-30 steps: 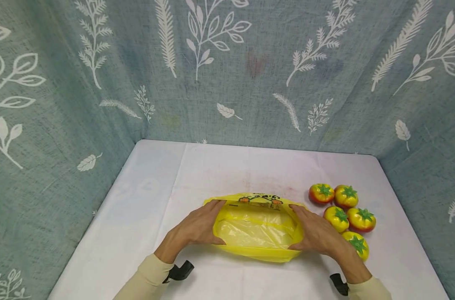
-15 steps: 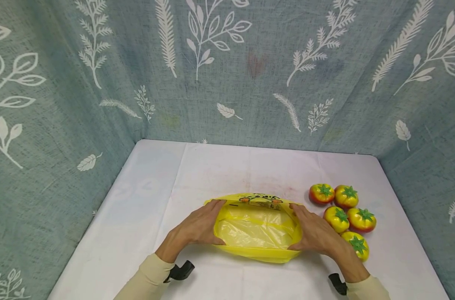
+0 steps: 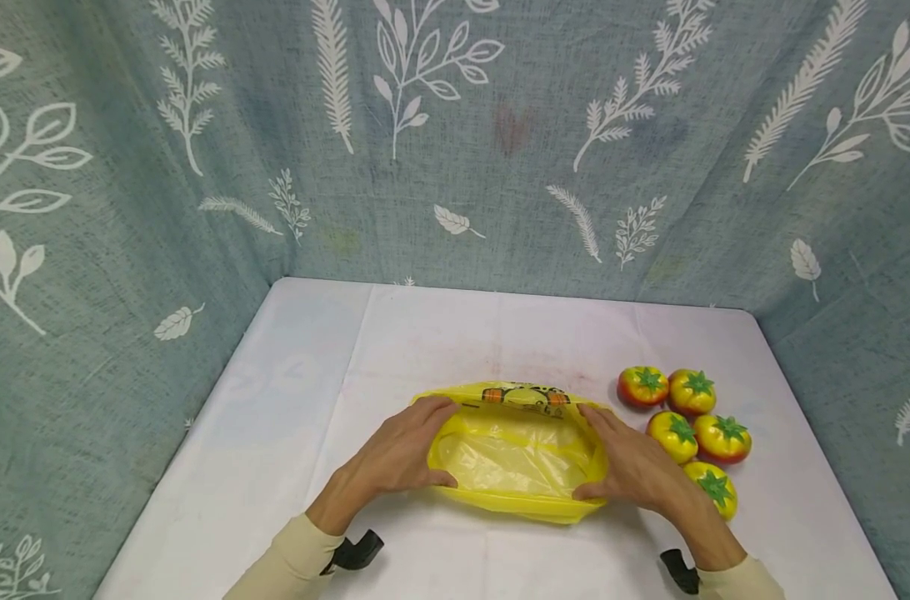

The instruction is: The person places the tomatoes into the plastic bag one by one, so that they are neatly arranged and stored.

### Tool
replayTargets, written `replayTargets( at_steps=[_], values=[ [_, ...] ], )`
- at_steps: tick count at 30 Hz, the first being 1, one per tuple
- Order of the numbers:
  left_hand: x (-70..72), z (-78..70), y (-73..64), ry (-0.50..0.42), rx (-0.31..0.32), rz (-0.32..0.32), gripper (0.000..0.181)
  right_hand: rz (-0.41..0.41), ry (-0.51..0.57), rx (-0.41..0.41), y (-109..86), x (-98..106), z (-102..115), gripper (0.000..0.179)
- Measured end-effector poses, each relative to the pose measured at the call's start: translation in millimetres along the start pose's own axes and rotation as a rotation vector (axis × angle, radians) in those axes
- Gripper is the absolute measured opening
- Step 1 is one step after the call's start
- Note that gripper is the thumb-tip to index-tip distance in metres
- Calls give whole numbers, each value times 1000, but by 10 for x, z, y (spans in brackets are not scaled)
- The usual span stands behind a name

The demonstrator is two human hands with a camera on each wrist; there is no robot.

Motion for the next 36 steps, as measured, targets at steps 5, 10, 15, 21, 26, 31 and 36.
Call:
replayTargets(
  at_steps=[5,10,15,21,26,31,36],
  values=[
    [76,14,-19,76,-27,-88,94,-40,8,12,-34,62,15,116],
    [80,94,-59,120,62,-52,91,-105,-5,17,-91,144,14,113],
    [45,126,-103,42,110,22,95,-123,10,-15,-142,204,-20,113],
    [7,120,-128,-17,115,59,106,-118,81,-69,-221,230,-110,114],
    [-14,127,-132,-30,121,80,115,-134,119,-84,-296,268,-203,118],
    [-19,130,-126,-40,106,70,118,-132,133,-136,-357,306,-293,118],
    [-31,129,-108,-51,74,60,113,-133,119,-167,-397,309,-345,119]
  ],
)
Point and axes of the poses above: each hand's wrist, its own y-axis towards the middle knuckle, its own x-axis out of the back of the hand, z = x × y, the point moved 5 cm from there along y, towards the middle knuckle, and after that the axes turned 2 degrees about -x, right-handed, at the moved point
